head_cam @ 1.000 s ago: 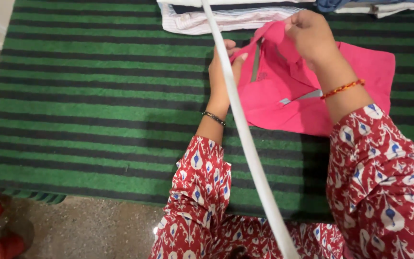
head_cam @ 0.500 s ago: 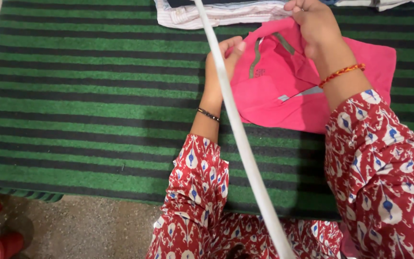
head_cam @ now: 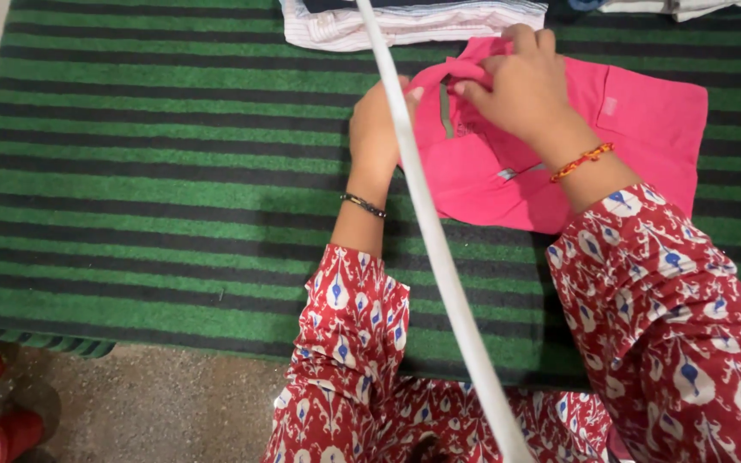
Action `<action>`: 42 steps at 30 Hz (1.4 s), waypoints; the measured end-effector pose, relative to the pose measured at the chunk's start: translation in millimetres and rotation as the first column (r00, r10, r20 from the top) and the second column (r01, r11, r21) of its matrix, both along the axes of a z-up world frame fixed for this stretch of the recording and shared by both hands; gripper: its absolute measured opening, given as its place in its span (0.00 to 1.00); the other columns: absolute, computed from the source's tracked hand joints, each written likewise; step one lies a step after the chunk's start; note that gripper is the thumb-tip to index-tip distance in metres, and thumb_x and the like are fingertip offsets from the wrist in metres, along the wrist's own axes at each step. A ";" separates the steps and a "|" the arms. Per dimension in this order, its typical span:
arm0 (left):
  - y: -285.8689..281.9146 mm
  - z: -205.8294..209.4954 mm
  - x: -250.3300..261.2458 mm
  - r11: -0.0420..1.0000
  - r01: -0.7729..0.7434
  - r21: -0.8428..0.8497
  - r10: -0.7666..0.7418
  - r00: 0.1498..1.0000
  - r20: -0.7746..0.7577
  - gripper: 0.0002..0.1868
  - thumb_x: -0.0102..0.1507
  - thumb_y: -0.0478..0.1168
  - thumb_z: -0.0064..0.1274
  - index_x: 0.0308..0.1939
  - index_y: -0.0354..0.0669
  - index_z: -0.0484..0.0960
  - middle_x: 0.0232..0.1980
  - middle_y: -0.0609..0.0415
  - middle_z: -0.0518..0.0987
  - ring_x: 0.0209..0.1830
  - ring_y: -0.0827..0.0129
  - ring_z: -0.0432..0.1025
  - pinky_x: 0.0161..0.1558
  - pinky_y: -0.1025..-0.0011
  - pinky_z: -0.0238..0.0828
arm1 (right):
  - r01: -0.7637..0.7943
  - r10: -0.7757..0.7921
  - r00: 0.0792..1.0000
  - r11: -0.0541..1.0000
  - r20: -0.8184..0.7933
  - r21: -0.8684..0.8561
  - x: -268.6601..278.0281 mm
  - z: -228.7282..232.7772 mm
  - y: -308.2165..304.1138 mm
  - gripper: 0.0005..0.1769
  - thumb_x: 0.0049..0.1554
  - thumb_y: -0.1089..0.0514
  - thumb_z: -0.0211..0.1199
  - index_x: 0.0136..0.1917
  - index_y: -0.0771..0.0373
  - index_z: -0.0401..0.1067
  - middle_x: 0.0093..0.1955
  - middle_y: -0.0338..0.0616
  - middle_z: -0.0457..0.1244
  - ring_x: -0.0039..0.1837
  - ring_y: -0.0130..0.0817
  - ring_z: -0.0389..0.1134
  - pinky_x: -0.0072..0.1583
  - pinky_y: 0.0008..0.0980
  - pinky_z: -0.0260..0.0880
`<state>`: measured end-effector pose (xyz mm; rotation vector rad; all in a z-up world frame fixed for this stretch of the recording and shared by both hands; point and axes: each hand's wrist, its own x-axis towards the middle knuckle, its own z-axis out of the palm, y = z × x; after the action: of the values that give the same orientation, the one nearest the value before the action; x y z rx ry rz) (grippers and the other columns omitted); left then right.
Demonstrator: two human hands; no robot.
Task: The person folds a pair of blue jeans, then a black polo shirt, a white button-up shirt, and a pink polo shirt on a green striped mat. Each item is folded neatly and stacked on top of the previous one.
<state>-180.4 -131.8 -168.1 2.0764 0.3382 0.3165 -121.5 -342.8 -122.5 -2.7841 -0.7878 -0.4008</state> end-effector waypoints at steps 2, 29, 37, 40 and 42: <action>7.3 -3.0 3.5 0.999 0.029 -0.045 -0.030 0.999 -0.034 0.20 0.61 0.50 0.62 0.51 0.42 0.86 0.44 0.45 0.87 0.45 0.56 0.83 0.47 0.65 0.77 | -0.016 0.017 0.999 0.999 0.030 -0.049 -7.7 6.7 4.0 0.31 0.52 0.38 0.76 0.57 0.63 0.78 0.71 0.59 0.58 0.69 0.62 0.54 0.60 0.61 0.59; 2.2 -78.3 46.6 0.293 0.172 -0.940 0.064 0.978 0.199 0.14 0.65 0.27 0.56 0.53 0.28 0.74 0.39 0.50 0.80 0.33 0.72 0.75 0.34 0.73 0.73 | -0.106 0.153 0.949 0.978 -0.277 0.180 -67.3 32.0 8.3 0.22 0.60 0.45 0.69 0.61 0.59 0.74 0.55 0.45 0.65 0.64 0.47 0.60 0.65 0.55 0.59; 26.5 -34.4 27.0 0.468 0.153 -0.871 -0.176 0.981 0.078 0.16 0.66 0.32 0.56 0.53 0.22 0.75 0.38 0.47 0.82 0.33 0.70 0.76 0.36 0.72 0.75 | -0.244 0.258 0.959 0.962 -0.118 0.123 -101.4 27.9 1.9 0.38 0.52 0.41 0.74 0.68 0.63 0.71 0.61 0.51 0.63 0.64 0.52 0.60 0.62 0.51 0.61; 45.5 -9.9 7.8 0.705 0.146 -0.694 -0.264 0.962 -0.066 0.18 0.64 0.33 0.57 0.56 0.29 0.73 0.36 0.48 0.81 0.29 0.72 0.75 0.31 0.73 0.74 | -0.232 0.247 0.965 0.960 -0.089 0.155 -105.0 24.7 0.1 0.34 0.52 0.43 0.76 0.65 0.62 0.73 0.57 0.51 0.62 0.61 0.52 0.60 0.61 0.49 0.62; 49.5 2.0 -0.5 0.697 0.224 -0.681 -0.357 0.932 -0.058 0.21 0.61 0.31 0.57 0.57 0.32 0.70 0.37 0.48 0.83 0.29 0.73 0.77 0.31 0.73 0.77 | -0.223 0.238 0.968 0.961 -0.077 0.166 -105.0 22.7 -0.1 0.31 0.52 0.46 0.76 0.63 0.62 0.74 0.53 0.50 0.62 0.58 0.51 0.60 0.60 0.48 0.62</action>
<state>-180.9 -82.3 -166.1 1.4025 0.1823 -0.1888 -226.6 -342.9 -99.8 -2.5098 -0.9992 -0.2704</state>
